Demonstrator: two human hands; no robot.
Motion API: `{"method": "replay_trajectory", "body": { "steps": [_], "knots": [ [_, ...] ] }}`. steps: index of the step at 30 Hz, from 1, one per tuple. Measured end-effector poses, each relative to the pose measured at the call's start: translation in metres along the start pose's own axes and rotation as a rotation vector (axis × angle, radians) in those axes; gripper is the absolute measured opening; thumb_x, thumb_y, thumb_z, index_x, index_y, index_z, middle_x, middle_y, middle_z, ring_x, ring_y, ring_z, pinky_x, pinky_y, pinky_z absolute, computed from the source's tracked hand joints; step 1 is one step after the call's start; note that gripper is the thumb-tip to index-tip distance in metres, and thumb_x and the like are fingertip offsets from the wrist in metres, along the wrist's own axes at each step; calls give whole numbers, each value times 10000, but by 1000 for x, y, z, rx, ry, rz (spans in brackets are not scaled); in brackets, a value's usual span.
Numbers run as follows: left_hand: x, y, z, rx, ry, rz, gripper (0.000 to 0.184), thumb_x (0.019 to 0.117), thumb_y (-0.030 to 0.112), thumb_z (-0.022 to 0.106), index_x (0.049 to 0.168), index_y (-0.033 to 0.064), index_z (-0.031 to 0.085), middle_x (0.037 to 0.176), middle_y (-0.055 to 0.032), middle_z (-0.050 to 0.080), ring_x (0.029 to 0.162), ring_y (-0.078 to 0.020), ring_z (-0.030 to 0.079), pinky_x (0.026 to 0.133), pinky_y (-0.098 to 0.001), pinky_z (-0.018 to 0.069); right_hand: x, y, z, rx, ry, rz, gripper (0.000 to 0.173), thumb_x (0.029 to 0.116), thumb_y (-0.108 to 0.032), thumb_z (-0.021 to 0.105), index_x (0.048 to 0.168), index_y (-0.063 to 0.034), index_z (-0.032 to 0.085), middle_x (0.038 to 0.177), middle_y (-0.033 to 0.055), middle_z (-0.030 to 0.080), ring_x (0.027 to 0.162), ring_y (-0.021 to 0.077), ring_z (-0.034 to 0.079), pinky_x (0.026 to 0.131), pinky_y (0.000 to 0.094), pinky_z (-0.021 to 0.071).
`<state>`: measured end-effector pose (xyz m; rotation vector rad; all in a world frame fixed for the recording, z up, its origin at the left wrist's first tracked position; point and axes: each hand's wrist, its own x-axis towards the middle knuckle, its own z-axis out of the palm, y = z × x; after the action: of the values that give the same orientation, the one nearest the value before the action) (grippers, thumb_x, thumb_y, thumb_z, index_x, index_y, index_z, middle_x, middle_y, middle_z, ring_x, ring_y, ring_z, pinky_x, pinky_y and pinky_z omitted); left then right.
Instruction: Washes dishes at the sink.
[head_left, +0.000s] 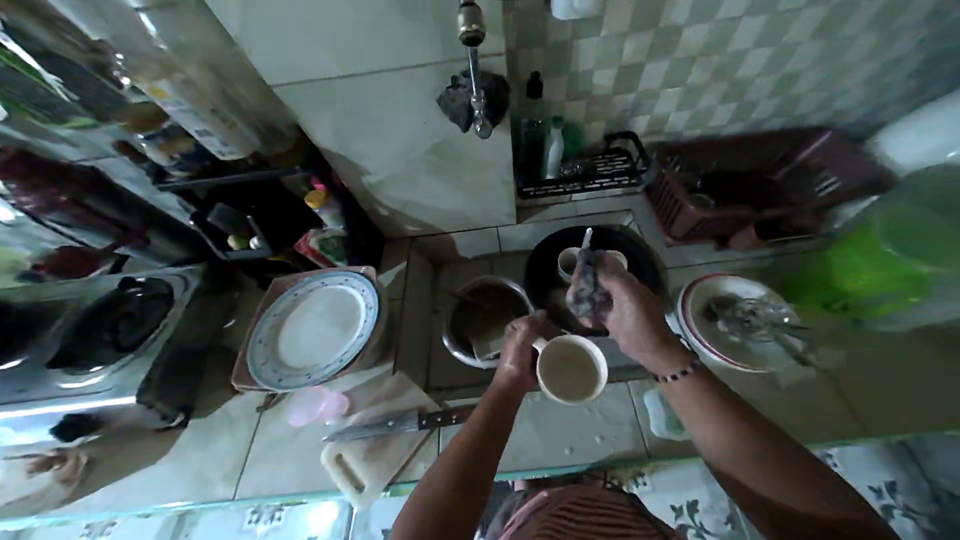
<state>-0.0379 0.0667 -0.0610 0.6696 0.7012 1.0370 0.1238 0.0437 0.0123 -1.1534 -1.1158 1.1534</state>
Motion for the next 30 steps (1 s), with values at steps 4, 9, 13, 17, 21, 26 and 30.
{"method": "replay_trajectory", "body": {
  "steps": [4, 9, 13, 17, 21, 26, 30],
  "knots": [
    [7, 15, -3, 114, 0, 137, 367, 974, 79, 399, 697, 131, 633, 660, 26, 662, 636, -62, 650, 639, -256, 573, -32, 7, 11, -482, -169, -454, 199, 1017, -132, 575, 1132, 12, 651, 1082, 92, 661, 1010, 134, 655, 891, 298, 572],
    [14, 36, 4, 518, -22, 115, 358, 964, 30, 530, 617, 105, 570, 561, 52, 545, 498, -33, 502, 501, -221, 454, -53, 14, 8, -1189, -710, -282, 526, 977, -492, 628, 1005, 27, 705, 1054, 245, 695, 1098, 426, 649, 1003, 586, 480],
    [6, 36, 34, 1055, -87, 215, 243, 937, 144, 653, 720, 41, 684, 613, 17, 601, 549, -52, 551, 578, -298, 501, -41, 37, 14, -1092, -596, 48, 537, 905, -195, 712, 1366, 50, 587, 1418, 270, 560, 1386, 408, 469, 1183, 541, 314],
    [18, 14, 20, 1135, -161, 870, 278, 873, 186, 648, 617, 79, 646, 563, -8, 594, 539, -109, 573, 556, -353, 498, -46, 29, 46, 35, 98, 357, 520, 753, 169, 666, 1228, -6, 545, 1075, 87, 660, 942, 117, 664, 781, 271, 575],
    [28, 27, 16, 1101, -196, 1069, 263, 855, 189, 631, 636, 46, 665, 580, -46, 626, 547, -127, 596, 562, -342, 510, -63, 24, 57, 53, 214, 230, 333, 804, 121, 604, 1125, 30, 604, 982, 85, 647, 861, 102, 635, 728, 248, 542],
    [18, 49, 25, 993, -128, 622, 230, 884, 73, 639, 656, 43, 636, 565, 25, 569, 490, -20, 507, 482, -233, 463, -74, 88, 17, -1014, -28, -619, 233, 881, -11, 619, 1064, 8, 762, 1126, 203, 734, 1087, 348, 706, 962, 448, 571],
    [14, 39, 49, 1321, -136, 343, 253, 930, 214, 660, 740, 60, 724, 656, -42, 644, 645, -179, 626, 662, -449, 525, -57, 95, 7, -1114, -180, -484, 282, 893, -75, 668, 1141, 51, 717, 1146, 258, 710, 1078, 404, 696, 930, 489, 570]
  ]
}}
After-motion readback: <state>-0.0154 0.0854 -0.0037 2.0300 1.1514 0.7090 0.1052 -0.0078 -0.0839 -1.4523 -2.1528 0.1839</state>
